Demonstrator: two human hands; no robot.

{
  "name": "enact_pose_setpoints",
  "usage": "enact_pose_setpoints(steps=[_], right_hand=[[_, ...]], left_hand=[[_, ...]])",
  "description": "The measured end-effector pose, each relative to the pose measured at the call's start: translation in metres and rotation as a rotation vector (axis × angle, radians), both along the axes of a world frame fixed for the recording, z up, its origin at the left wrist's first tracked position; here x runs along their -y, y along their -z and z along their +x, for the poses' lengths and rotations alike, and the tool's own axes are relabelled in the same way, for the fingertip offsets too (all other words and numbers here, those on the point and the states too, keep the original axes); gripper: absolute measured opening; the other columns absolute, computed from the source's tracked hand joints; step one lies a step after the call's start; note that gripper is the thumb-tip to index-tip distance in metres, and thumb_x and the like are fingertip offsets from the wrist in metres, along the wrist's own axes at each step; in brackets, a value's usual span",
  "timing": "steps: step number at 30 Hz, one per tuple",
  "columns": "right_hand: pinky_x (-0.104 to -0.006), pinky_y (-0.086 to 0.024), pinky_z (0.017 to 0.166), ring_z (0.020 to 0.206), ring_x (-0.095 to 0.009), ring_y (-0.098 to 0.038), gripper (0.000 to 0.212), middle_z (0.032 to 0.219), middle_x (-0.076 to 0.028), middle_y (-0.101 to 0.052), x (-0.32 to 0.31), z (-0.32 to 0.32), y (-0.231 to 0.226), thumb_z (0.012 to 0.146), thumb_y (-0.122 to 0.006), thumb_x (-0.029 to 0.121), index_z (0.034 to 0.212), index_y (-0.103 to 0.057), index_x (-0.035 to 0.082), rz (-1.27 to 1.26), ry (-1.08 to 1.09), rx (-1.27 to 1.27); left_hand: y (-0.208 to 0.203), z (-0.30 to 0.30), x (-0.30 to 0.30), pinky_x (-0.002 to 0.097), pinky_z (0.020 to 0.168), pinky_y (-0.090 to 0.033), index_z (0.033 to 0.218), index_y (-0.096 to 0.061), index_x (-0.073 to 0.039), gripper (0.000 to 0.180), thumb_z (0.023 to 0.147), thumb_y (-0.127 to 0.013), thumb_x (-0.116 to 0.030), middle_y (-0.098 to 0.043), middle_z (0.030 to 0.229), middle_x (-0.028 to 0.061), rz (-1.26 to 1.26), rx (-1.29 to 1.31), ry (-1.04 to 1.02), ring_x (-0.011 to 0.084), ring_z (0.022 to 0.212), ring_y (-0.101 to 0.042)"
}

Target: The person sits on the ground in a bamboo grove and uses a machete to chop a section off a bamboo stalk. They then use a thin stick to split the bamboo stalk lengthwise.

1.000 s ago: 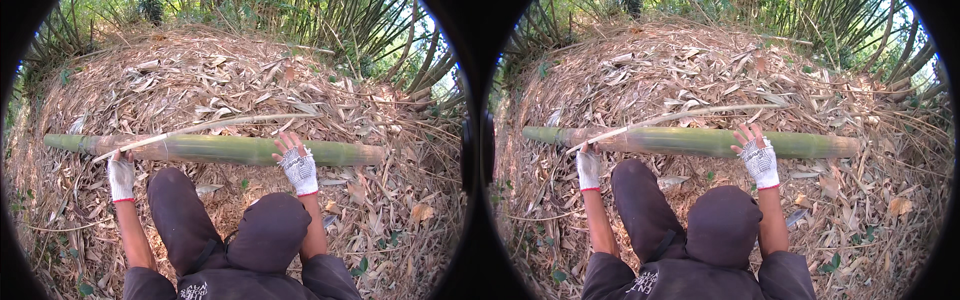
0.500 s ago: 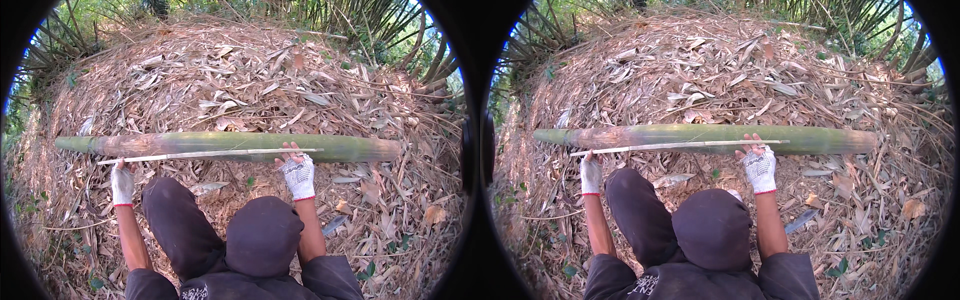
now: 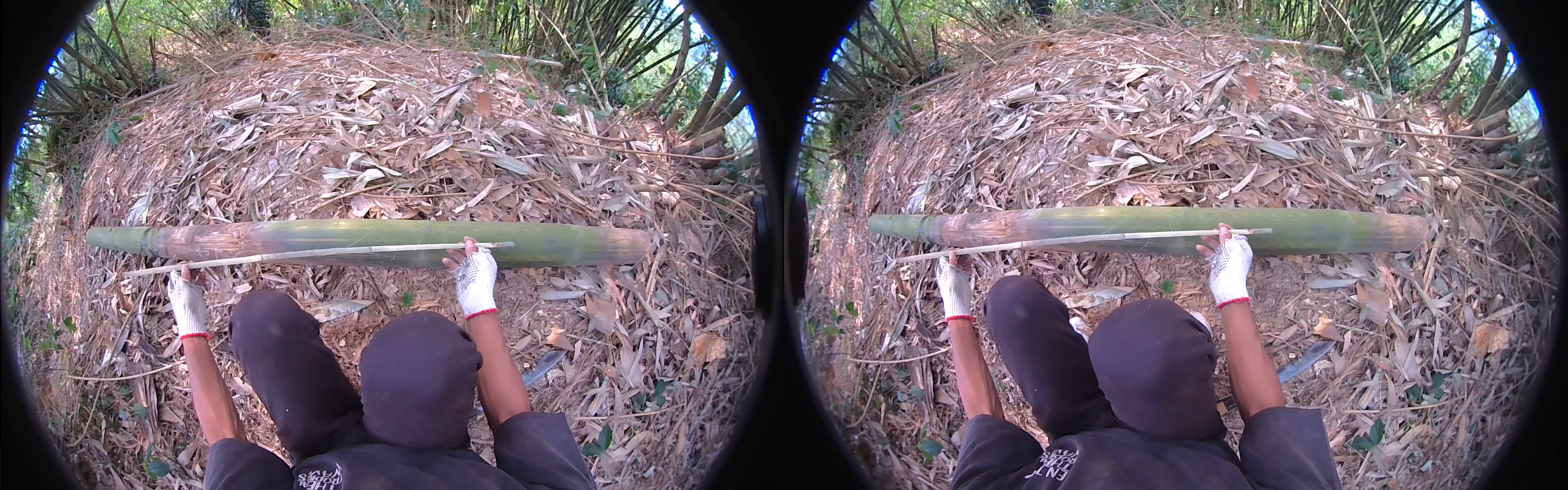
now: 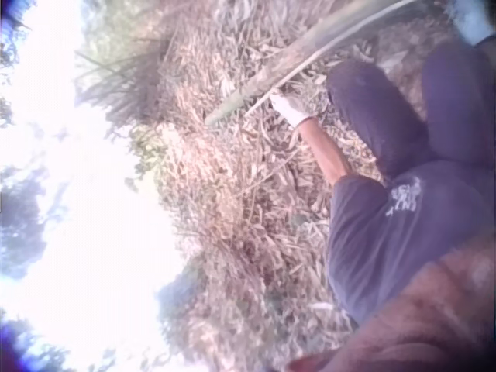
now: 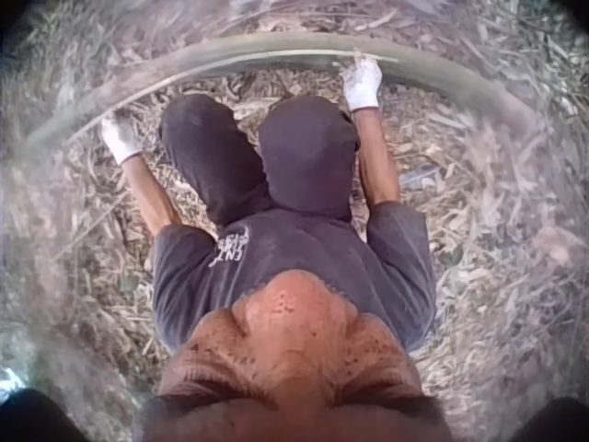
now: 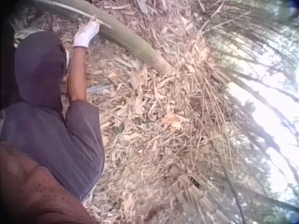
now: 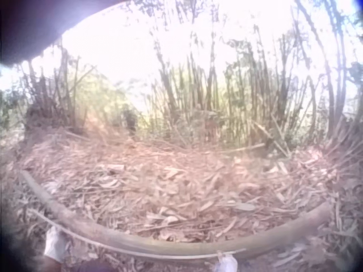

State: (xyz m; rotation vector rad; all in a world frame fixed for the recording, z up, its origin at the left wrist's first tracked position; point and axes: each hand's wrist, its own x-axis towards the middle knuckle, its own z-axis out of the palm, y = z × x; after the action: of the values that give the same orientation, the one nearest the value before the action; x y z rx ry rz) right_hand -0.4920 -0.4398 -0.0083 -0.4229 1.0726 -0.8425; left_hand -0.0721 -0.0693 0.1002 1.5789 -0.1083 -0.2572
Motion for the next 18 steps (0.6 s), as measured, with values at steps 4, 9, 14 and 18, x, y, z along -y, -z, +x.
enact_pose_setpoints(steps=[4, 9, 14, 18], right_hand=[[-0.039, -0.058, 0.057, 0.074, -0.027, -0.065, 0.021, 0.095, -0.013, -0.058, -0.026, 0.044, -0.002, 0.094, -0.056, 0.015, 0.106, -0.053, -0.002, 0.142, -0.107, 0.027], [-0.0368, -0.055, 0.052, 0.069, -0.022, -0.064, 0.015, 0.081, -0.007, -0.06, -0.061, 0.095, 0.011, 0.094, -0.055, 0.016, 0.099, -0.057, 0.003, 0.144, -0.308, 0.071], [-0.0383, -0.054, 0.052, 0.066, -0.021, -0.062, 0.012, 0.076, -0.006, -0.058, -0.079, 0.133, 0.027, 0.094, -0.056, 0.017, 0.09, -0.055, 0.005, 0.268, -0.353, 0.118], [-0.0391, -0.053, 0.053, 0.066, -0.022, -0.061, 0.011, 0.073, -0.004, -0.057, -0.084, 0.147, 0.031, 0.094, -0.055, 0.018, 0.09, -0.054, 0.008, 0.202, -0.356, 0.029]], left_hand=[[0.001, 0.075, -0.038, 0.0325, 0.082, -0.05, 0.11, -0.056, -0.008, 0.026, 0.09, -0.064, -0.022, -0.061, 0.107, 0.003, -0.236, -0.172, 0.064, 0.0168, 0.093, -0.058], [0.016, 0.171, -0.092, 0.0316, 0.087, -0.046, 0.118, -0.056, -0.009, 0.029, 0.091, -0.062, -0.021, -0.06, 0.113, 0.0016, -0.179, -0.163, 0.116, 0.0149, 0.099, -0.056], [0.06, 0.228, -0.113, 0.0289, 0.085, -0.046, 0.119, -0.054, -0.01, 0.031, 0.092, -0.062, -0.022, -0.059, 0.113, 0.001, -0.156, -0.241, 0.161, 0.0137, 0.097, -0.055], [0.08, 0.231, -0.107, 0.0287, 0.082, -0.045, 0.114, -0.055, -0.01, 0.027, 0.092, -0.062, -0.022, -0.059, 0.107, 0.0, -0.168, -0.3, 0.116, 0.0133, 0.093, -0.055]])
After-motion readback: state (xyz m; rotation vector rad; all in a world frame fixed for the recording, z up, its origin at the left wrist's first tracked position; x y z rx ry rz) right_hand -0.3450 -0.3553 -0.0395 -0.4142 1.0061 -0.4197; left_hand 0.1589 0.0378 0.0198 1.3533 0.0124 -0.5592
